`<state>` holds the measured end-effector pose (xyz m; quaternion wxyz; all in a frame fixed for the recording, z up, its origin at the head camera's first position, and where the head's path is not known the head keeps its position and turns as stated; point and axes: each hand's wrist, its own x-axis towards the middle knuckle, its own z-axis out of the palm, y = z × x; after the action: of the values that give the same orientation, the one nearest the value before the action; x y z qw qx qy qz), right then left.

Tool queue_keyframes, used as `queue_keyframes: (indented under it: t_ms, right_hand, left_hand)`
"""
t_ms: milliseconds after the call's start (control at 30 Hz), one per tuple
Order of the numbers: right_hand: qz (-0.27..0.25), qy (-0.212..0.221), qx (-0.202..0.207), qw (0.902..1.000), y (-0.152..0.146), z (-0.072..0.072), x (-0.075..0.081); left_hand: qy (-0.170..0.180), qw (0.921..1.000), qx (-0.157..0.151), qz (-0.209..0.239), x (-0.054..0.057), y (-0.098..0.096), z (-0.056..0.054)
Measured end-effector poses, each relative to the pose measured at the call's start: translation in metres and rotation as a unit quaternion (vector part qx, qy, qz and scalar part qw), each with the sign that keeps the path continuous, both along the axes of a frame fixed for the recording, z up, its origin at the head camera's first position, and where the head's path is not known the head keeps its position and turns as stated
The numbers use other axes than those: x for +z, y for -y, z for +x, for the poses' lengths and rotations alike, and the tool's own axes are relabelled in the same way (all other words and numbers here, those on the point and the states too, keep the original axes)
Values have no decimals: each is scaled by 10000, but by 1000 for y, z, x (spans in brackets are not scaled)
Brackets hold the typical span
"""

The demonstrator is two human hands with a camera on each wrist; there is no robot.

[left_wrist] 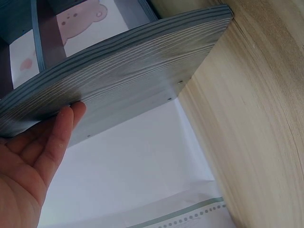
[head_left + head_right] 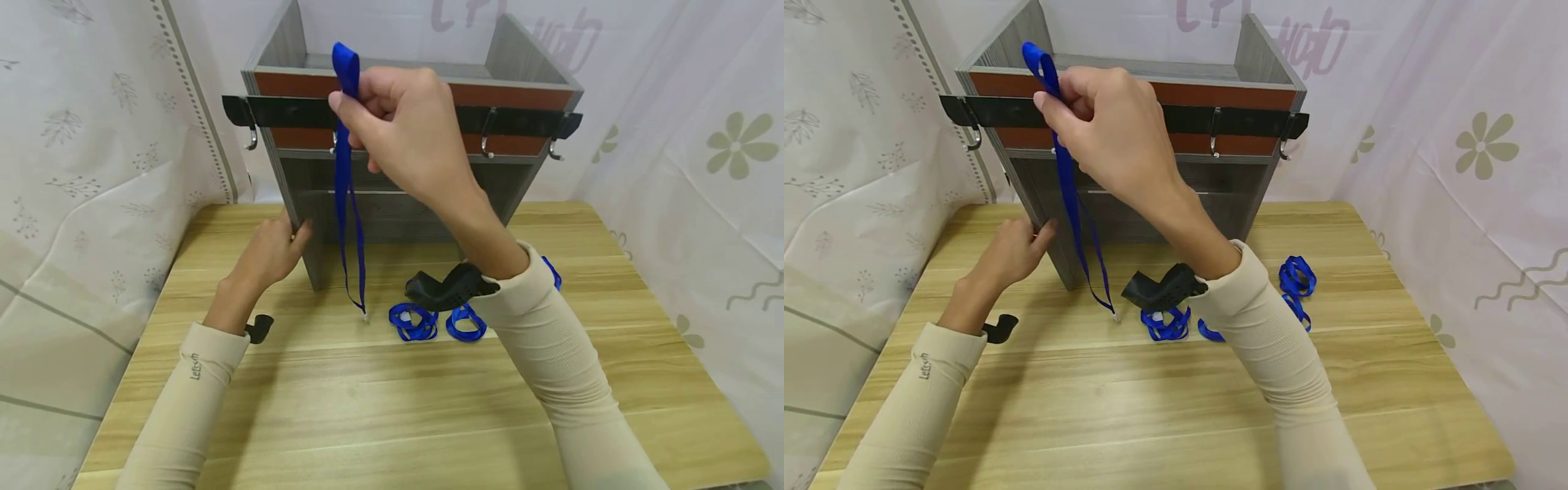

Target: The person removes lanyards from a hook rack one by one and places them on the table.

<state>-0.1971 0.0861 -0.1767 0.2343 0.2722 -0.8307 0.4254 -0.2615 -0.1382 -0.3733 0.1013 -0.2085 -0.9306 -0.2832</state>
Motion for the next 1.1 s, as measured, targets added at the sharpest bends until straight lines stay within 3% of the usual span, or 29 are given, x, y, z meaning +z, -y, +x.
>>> queue_keyframes:
  t_ms: [233,333,500,633,767,1100]
  right_hand:
    - [74,336,-183,9992,1,-2,5]
    - [147,483,25,9987,4,-3,1]
    - [320,1083,658,9914,7,-4,-11]
    - [603,1624,1024,9795,3,-4,-21]
    - [1214,2009,1104,9658,-5,-7,-32]
    - [3118,2254,952,9181,-24,-17,-54]
  left_hand:
    - [-41,10000,-41,12,0,0,-1]
    - [4,10000,-25,27,0,0,-1]
    - [80,10000,-14,49,0,1,-1]
    - [77,10000,-4,31,0,1,-1]
    - [52,10000,16,0,-1,0,-1]
    - [-105,9999,-9,-66,0,0,-2]
